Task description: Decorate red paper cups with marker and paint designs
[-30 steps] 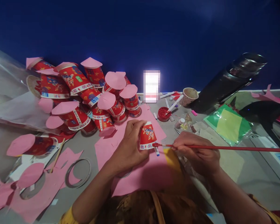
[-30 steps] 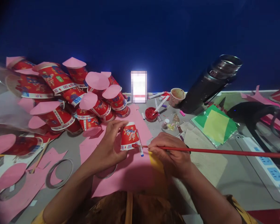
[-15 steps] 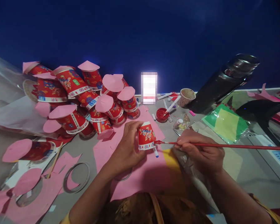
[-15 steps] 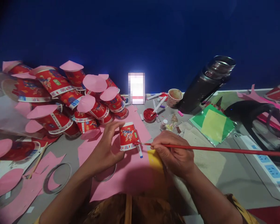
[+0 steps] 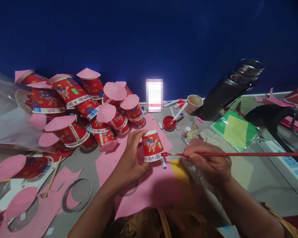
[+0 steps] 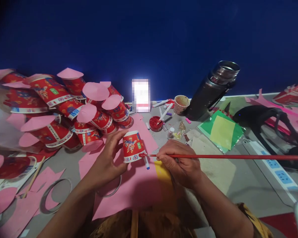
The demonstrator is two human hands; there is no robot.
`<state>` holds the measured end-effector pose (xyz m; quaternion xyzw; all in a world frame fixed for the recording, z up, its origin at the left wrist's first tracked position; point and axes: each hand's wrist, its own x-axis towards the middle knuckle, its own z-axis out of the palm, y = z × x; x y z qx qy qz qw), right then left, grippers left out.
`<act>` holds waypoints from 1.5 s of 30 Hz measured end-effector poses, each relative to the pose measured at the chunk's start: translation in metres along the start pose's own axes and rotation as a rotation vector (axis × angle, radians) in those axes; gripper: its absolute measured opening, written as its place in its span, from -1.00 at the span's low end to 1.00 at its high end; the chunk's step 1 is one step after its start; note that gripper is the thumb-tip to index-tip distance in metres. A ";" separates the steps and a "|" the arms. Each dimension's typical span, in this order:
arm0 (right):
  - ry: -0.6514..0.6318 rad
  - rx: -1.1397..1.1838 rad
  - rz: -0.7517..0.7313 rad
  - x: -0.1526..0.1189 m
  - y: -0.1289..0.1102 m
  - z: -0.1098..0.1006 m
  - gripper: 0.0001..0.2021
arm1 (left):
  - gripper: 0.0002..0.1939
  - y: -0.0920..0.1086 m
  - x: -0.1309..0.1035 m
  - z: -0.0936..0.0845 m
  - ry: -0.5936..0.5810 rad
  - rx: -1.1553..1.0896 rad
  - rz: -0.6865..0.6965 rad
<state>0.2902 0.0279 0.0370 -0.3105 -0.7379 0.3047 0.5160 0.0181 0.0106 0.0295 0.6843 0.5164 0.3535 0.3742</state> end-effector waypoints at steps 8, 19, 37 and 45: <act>-0.006 -0.020 0.003 0.002 0.000 0.000 -0.81 | -0.10 -0.001 0.000 0.001 0.005 -0.021 -0.005; -0.009 -0.021 -0.005 0.005 -0.004 -0.003 -0.81 | -0.11 -0.002 0.000 0.000 -0.016 -0.007 -0.008; 0.022 -0.008 -0.023 0.003 -0.003 -0.004 -0.81 | -0.12 -0.007 0.001 -0.002 -0.010 0.034 0.017; -0.070 -0.042 -0.037 0.008 -0.005 -0.005 -0.80 | -0.11 -0.005 0.002 -0.001 -0.017 0.008 -0.001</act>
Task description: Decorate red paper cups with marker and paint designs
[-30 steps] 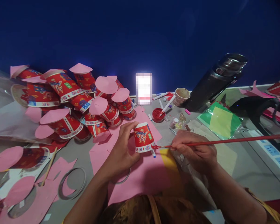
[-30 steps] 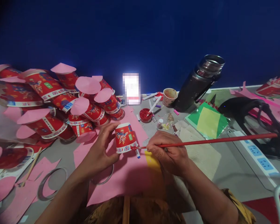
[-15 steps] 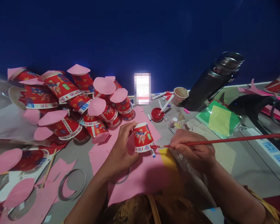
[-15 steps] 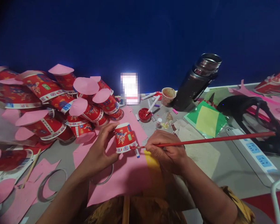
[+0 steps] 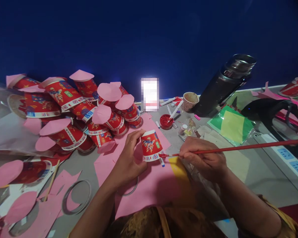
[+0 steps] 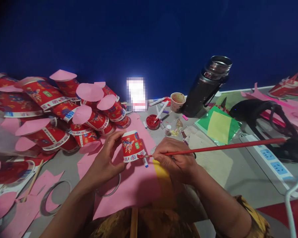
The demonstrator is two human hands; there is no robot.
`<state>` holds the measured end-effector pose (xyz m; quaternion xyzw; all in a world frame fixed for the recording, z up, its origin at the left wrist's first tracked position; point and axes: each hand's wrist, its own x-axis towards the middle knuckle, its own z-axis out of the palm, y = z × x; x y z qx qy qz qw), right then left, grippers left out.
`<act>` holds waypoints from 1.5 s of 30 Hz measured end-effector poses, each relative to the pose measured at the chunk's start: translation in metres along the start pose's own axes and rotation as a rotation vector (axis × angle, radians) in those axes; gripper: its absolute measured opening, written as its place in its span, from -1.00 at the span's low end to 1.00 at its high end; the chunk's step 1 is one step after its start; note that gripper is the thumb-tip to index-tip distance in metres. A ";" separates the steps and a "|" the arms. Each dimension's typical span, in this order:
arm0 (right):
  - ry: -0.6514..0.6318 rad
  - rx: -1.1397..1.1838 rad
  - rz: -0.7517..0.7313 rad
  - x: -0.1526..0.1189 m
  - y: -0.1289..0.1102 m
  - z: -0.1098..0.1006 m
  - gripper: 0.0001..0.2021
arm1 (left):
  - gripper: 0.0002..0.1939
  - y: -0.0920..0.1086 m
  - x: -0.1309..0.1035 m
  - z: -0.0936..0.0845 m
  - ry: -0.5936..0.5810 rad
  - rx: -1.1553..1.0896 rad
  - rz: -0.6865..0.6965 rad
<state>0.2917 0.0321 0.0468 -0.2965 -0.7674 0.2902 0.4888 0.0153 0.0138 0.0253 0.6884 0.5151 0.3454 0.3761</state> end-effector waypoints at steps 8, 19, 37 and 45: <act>0.231 0.127 0.074 -0.013 0.005 -0.001 -0.80 | -0.10 -0.005 0.002 0.000 -0.022 -0.133 -0.054; 0.180 0.137 0.067 -0.014 0.006 0.000 -0.78 | -0.04 -0.024 -0.003 0.005 0.037 -0.306 -0.101; 0.118 0.107 0.100 -0.006 -0.002 -0.002 -0.80 | -0.03 -0.028 -0.002 0.007 0.048 -0.336 -0.070; 0.153 0.166 0.087 -0.009 0.001 -0.001 -0.80 | -0.03 -0.028 -0.001 0.007 0.047 -0.348 -0.069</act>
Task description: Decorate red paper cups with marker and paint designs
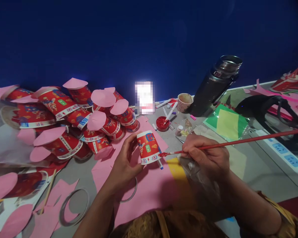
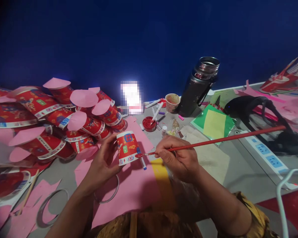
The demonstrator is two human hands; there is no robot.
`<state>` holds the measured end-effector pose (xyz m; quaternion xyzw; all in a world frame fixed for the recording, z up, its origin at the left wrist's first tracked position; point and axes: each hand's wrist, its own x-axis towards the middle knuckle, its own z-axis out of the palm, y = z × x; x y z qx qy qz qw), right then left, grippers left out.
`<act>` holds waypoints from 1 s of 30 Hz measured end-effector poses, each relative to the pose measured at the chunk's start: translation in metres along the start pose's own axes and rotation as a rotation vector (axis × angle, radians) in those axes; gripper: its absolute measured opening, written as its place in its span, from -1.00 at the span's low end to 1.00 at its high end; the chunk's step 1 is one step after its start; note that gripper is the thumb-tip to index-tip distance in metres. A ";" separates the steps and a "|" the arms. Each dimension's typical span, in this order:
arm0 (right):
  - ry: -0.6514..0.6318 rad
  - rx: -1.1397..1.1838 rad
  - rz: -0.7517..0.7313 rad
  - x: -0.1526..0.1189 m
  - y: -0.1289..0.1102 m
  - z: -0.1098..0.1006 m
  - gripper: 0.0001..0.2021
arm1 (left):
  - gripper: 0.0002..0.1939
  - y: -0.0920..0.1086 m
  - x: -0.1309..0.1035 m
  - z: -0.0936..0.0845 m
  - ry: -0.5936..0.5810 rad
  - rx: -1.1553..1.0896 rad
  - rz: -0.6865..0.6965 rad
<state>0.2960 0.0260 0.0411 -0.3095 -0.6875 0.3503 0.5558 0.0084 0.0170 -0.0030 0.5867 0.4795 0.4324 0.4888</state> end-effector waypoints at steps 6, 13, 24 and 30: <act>-0.019 -0.040 0.022 0.002 -0.003 0.000 -0.80 | -0.07 0.006 0.002 0.002 -0.007 -0.018 0.012; 0.009 -0.008 0.024 0.001 -0.002 -0.001 -0.81 | -0.07 0.007 0.002 0.003 -0.003 -0.021 -0.004; -0.077 -0.094 0.053 0.006 -0.007 -0.004 -0.78 | -0.10 0.005 0.002 0.002 -0.022 -0.006 0.015; 0.033 -0.007 0.020 0.001 -0.004 -0.003 -0.79 | -0.12 0.006 0.003 0.002 -0.036 -0.012 0.060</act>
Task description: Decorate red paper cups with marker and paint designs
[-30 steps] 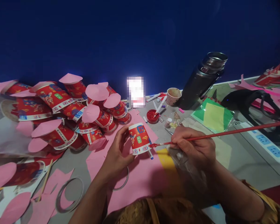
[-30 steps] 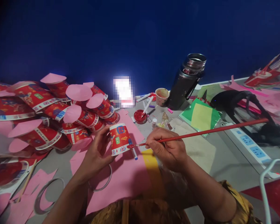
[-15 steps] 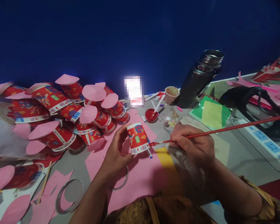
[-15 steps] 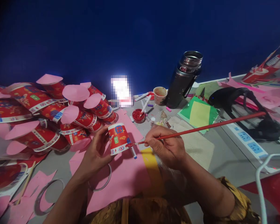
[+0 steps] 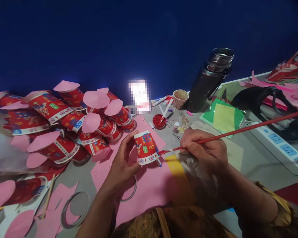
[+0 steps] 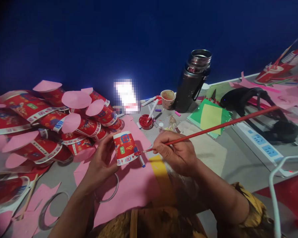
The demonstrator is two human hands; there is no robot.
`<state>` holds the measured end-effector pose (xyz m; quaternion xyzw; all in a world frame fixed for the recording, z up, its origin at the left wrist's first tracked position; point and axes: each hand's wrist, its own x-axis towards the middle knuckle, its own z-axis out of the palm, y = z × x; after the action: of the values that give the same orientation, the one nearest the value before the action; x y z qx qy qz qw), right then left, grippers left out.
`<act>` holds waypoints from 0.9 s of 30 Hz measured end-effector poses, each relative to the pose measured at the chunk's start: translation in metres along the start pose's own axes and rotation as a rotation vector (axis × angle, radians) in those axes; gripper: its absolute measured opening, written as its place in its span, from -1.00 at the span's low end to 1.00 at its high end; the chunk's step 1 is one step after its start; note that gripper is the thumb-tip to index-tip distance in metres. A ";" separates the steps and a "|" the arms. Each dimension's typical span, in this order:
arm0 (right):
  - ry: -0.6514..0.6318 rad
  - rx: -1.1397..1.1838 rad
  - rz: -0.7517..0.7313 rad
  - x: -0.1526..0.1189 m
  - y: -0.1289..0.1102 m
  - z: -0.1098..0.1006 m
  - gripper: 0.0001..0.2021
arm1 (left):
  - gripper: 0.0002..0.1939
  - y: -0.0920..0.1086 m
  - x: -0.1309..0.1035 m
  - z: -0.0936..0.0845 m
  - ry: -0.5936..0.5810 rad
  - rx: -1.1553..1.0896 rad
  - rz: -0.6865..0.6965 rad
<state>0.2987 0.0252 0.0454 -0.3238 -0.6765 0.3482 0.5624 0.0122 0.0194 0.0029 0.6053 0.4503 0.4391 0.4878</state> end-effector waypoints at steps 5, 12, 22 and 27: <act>-0.112 -0.073 0.008 0.004 -0.003 0.000 -0.75 | -0.15 0.001 -0.001 0.000 0.000 0.008 -0.010; -0.145 -0.105 0.022 0.007 -0.005 -0.003 -0.78 | -0.14 0.002 -0.001 0.000 -0.020 0.057 -0.017; 0.100 0.000 0.027 -0.005 0.007 0.000 -0.79 | -0.11 -0.003 0.000 -0.001 -0.004 -0.058 -0.021; 0.120 0.014 0.039 -0.008 0.009 0.001 -0.78 | -0.06 0.004 0.000 -0.001 -0.008 -0.069 -0.084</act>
<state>0.2991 0.0233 0.0337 -0.3533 -0.6326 0.3438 0.5973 0.0119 0.0186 0.0066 0.5703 0.4581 0.4311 0.5282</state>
